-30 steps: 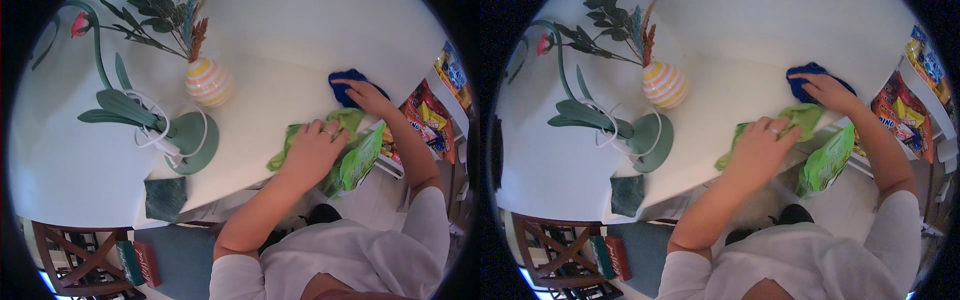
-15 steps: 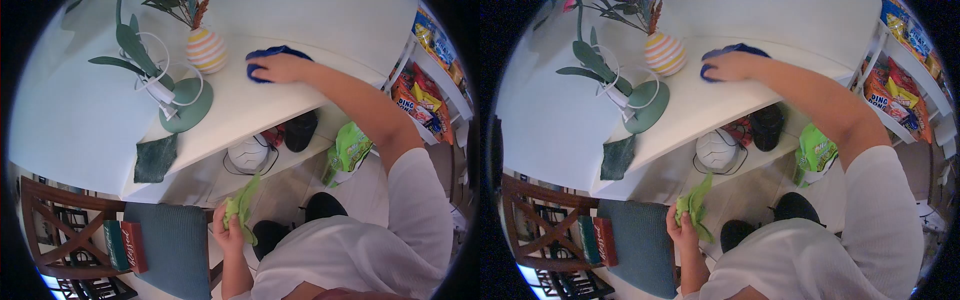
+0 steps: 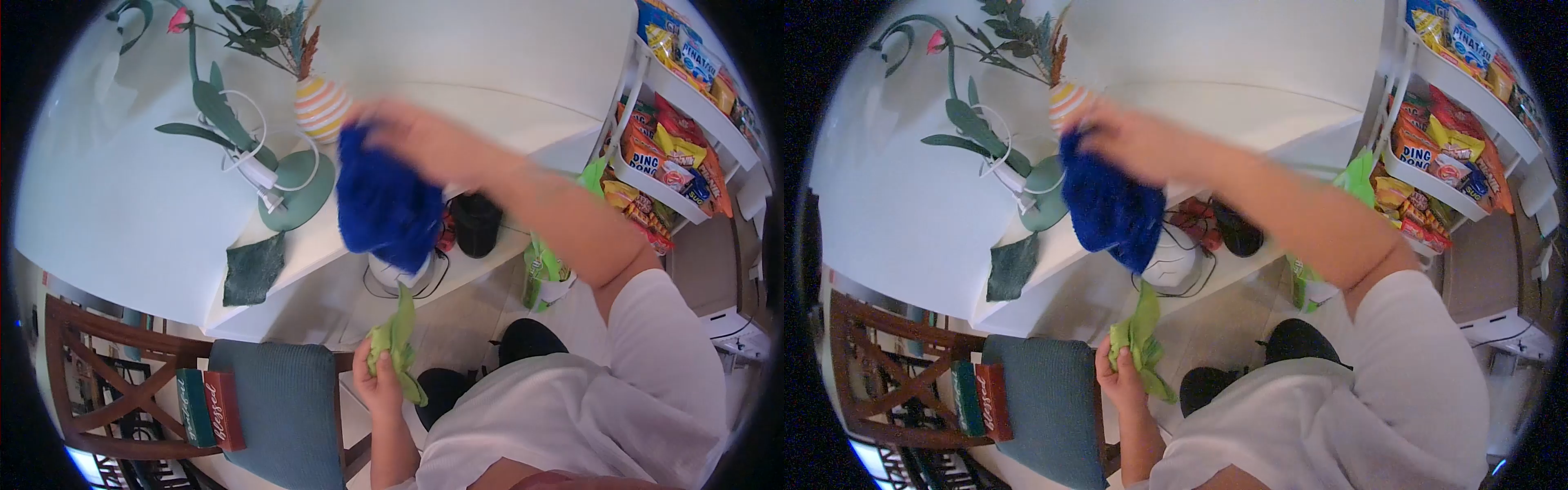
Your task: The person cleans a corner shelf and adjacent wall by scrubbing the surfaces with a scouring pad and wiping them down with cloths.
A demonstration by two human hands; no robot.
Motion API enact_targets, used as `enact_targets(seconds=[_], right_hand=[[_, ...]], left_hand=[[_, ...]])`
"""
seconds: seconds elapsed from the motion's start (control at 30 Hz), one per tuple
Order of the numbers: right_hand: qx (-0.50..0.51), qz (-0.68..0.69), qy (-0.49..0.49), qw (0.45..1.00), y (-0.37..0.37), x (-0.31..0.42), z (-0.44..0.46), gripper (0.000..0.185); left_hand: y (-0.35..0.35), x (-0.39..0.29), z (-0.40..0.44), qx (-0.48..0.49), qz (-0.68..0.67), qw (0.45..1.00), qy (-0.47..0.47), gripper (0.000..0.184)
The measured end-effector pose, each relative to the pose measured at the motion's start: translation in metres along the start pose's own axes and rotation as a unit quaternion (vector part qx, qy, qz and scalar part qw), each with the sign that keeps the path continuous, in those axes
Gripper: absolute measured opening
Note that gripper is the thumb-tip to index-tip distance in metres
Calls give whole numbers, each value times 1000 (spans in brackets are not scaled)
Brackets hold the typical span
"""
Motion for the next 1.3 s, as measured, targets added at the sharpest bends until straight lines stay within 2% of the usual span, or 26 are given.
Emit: enact_targets(seconds=[0.03,0.07,0.1,0.13,0.17,0.2,0.23,0.33,0.4,0.5,0.6,0.67,0.77,0.9,1.0,1.03,1.13,1.23,1.3], right_hand=[[-63,-25,10,998,32,-4,0,24],[-68,137,-136,979,63,-9,-2,24],[-74,200,-115,970,97,-30,-5,25],[-116,124,-133,976,128,-44,-12,26],[-117,-44,-112,986,165,-71,-22,25],[-108,-308,-119,938,183,-66,-32,25],[-95,-434,-12,896,204,-85,-47,26],[62,-448,-174,875,187,-117,-81,32],[22,-508,-114,854,161,-130,-102,39],[54,-478,-143,865,146,-133,-83,42],[70,-486,-86,867,102,-134,-55,37],[78,-462,-71,881,93,-136,-44,34],[79,-447,-122,883,113,-133,-55,31],[31,-522,-121,843,173,-141,-107,28],[0,-570,-124,812,191,-119,-148,26],[-13,-580,-128,804,198,-113,-158,26],[42,-609,-217,762,215,-91,-175,25],[102,-526,-372,758,243,-58,-168,25],[31,-434,-300,849,254,-33,-154,27]], left_hand=[[0,0,-1,-2,-11,1000,19,26],[0,-2,-1,-5,-23,999,39,27],[1,-1,-2,-8,-35,998,58,27],[2,0,-2,-11,-37,997,62,27],[3,3,-2,-14,-40,997,66,27],[4,6,-1,-16,-42,997,70,27],[3,8,-1,-14,-52,996,73,26],[-1,12,1,-8,-70,994,79,26],[-6,11,2,5,-67,995,80,25],[-14,17,2,24,-25,995,88,25],[-35,17,0,40,-77,985,146,25],[-46,22,-2,55,-37,989,130,25],[-56,23,-4,98,28,991,88,24],[-55,27,-4,128,88,987,51,23],[-55,25,-7,84,17,987,134,22],[-53,27,-7,87,22,988,127,22],[-46,33,-7,91,36,989,108,22],[-44,30,-7,95,47,989,101,22],[-39,30,-8,93,57,990,95,21]])
Point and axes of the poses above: each hand's wrist, its own z-axis towards the middle knuckle, its own y-axis out of the back of the hand, x = y × z, the point moved 2 cm from there along z, towards the middle knuckle, and after that the axes turned 9 degrees about -z, right-handed, at the moved point
